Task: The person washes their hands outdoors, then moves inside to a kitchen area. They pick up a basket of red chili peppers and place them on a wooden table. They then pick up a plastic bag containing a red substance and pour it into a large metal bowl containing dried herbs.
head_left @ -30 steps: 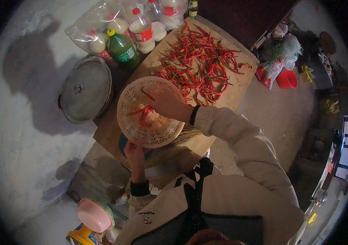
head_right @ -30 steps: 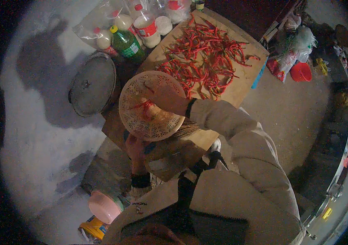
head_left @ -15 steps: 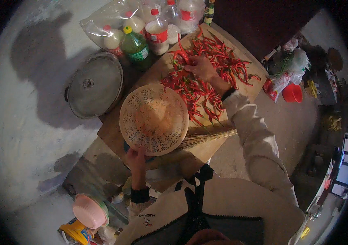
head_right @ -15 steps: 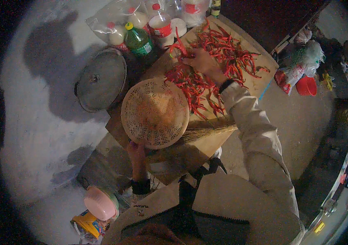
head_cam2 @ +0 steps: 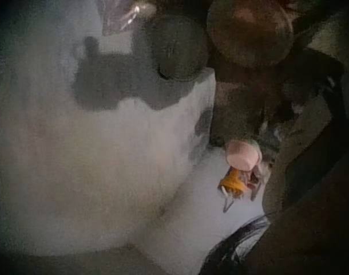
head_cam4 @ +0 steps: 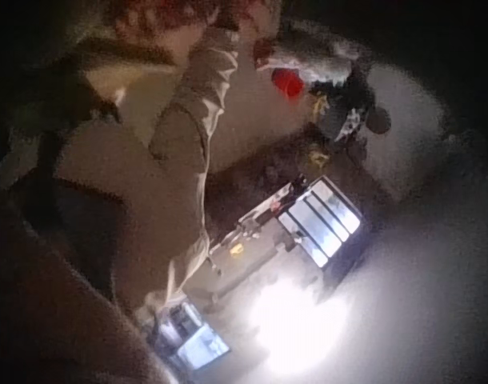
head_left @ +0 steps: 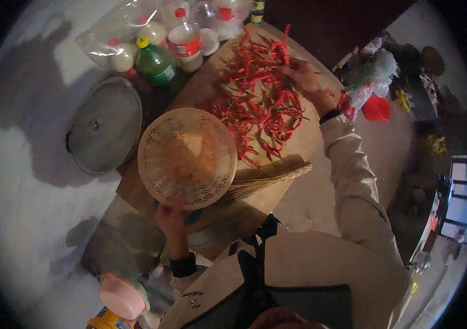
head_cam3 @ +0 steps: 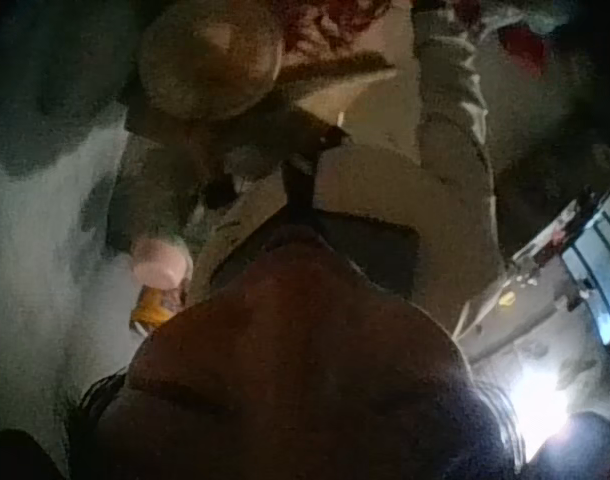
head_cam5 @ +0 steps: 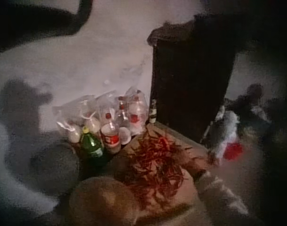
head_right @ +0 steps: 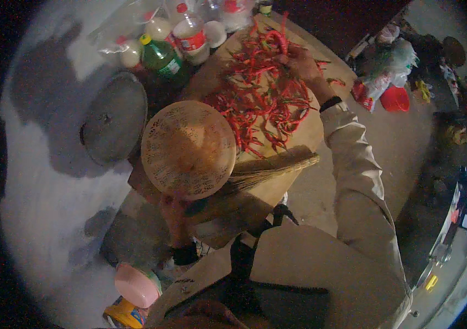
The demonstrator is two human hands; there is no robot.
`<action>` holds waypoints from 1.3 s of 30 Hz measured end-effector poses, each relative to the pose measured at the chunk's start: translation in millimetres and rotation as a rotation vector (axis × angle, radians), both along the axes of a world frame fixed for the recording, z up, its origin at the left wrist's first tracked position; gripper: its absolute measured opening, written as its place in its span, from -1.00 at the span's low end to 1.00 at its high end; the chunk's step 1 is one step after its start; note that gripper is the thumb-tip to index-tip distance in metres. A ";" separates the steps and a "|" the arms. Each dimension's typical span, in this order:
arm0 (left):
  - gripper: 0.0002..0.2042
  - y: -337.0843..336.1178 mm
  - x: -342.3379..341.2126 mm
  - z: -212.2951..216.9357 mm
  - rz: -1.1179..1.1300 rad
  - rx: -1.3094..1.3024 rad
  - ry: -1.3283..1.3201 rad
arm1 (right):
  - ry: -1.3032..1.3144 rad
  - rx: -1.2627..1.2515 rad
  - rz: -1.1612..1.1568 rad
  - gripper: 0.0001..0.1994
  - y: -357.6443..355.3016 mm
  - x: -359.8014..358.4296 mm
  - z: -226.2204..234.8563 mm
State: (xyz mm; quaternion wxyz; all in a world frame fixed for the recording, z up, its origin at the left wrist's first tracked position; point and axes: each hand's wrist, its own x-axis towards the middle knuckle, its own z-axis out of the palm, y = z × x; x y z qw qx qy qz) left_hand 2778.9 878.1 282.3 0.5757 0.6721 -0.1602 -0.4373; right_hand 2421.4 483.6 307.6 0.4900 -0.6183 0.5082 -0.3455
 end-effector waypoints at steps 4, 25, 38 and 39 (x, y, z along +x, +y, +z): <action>-0.73 -6.0 -3.7 -1.6 -0.006 0.072 0.009 | 0.129 0.054 -0.254 -0.59 20.8 -71.2 0.3; -0.74 -31.9 -49.5 19.6 -0.199 0.054 -0.098 | 0.567 -0.029 -0.487 -0.57 96.0 -154.5 -179.7; -0.73 -33.3 -58.3 11.3 -0.248 0.000 -0.049 | 0.775 -0.175 -0.363 -0.63 79.6 -173.7 -142.0; -0.72 -33.1 -59.0 10.9 -0.237 0.030 -0.045 | 0.735 -0.222 -0.360 -0.66 76.3 -174.7 -142.3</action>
